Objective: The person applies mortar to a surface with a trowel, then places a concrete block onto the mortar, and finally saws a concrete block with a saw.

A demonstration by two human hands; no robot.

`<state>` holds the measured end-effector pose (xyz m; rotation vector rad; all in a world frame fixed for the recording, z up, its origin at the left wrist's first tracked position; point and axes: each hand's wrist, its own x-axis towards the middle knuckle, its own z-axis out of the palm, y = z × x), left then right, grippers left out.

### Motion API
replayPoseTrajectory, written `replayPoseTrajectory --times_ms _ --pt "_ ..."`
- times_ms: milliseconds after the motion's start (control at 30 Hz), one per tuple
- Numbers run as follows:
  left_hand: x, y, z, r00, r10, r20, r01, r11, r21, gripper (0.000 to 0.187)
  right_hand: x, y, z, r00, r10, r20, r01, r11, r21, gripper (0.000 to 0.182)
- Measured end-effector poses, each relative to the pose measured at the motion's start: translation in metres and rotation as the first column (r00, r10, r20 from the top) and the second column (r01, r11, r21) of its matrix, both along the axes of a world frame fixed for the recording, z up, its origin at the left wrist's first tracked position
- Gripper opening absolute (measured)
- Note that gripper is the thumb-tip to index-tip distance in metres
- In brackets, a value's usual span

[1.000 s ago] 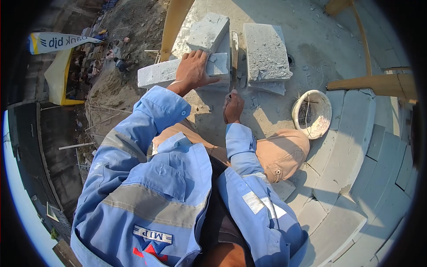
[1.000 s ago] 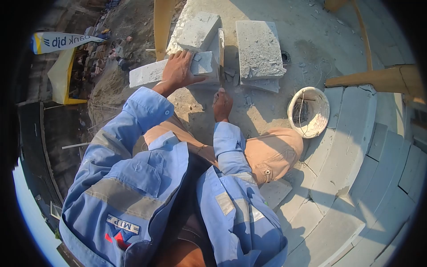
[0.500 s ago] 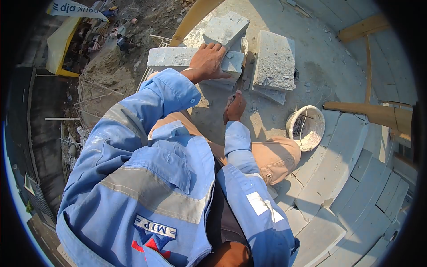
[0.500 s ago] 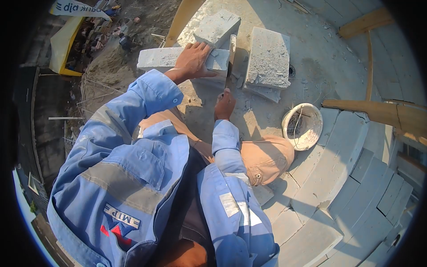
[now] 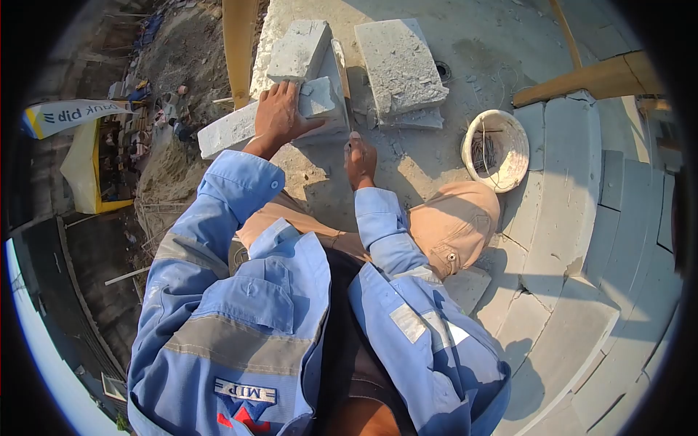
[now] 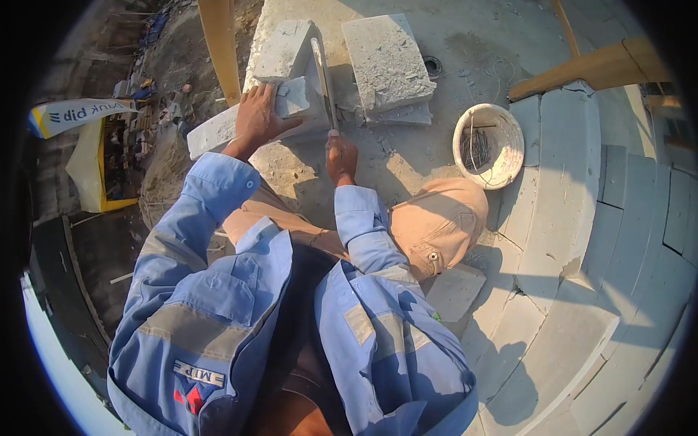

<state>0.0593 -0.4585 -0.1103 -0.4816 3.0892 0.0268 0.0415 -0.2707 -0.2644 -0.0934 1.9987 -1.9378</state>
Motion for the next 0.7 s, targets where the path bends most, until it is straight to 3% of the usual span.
replayPoseTrajectory --times_ms 133,200,333,433,500,633,700 --pt "0.000 0.002 0.001 0.999 -0.011 -0.042 0.012 1.000 0.015 0.095 0.002 0.002 -0.007 0.999 -0.016 -0.033 0.015 1.000 -0.008 0.053" --pt "0.003 0.003 0.002 0.998 -0.033 -0.045 0.033 0.999 -0.012 0.094 -0.006 0.009 -0.003 0.969 0.176 0.171 -0.204 0.964 0.167 0.056" --pt "-0.003 0.003 -0.002 0.998 -0.023 -0.055 0.022 1.000 -0.015 0.094 -0.003 0.000 0.003 0.999 0.008 0.048 -0.011 0.999 0.047 0.059" --pt "0.002 0.004 -0.002 0.999 -0.022 -0.040 0.021 1.000 -0.013 0.093 0.001 0.001 -0.009 0.998 0.014 0.059 -0.021 0.994 0.110 0.062" --pt "-0.004 0.002 0.001 0.998 -0.042 -0.053 0.042 0.999 -0.011 0.093 -0.002 0.002 -0.008 0.987 0.091 0.134 -0.113 0.980 0.162 0.064" --pt "-0.001 0.003 -0.002 0.996 -0.039 -0.078 0.037 0.999 -0.033 0.091 0.003 -0.003 -0.004 0.994 -0.004 0.107 -0.003 0.998 0.067 0.064" --pt "0.002 0.004 -0.003 0.995 -0.051 -0.088 0.048 0.998 -0.031 0.091 0.000 0.003 -0.010 0.980 0.108 0.170 -0.137 0.975 0.174 0.065"
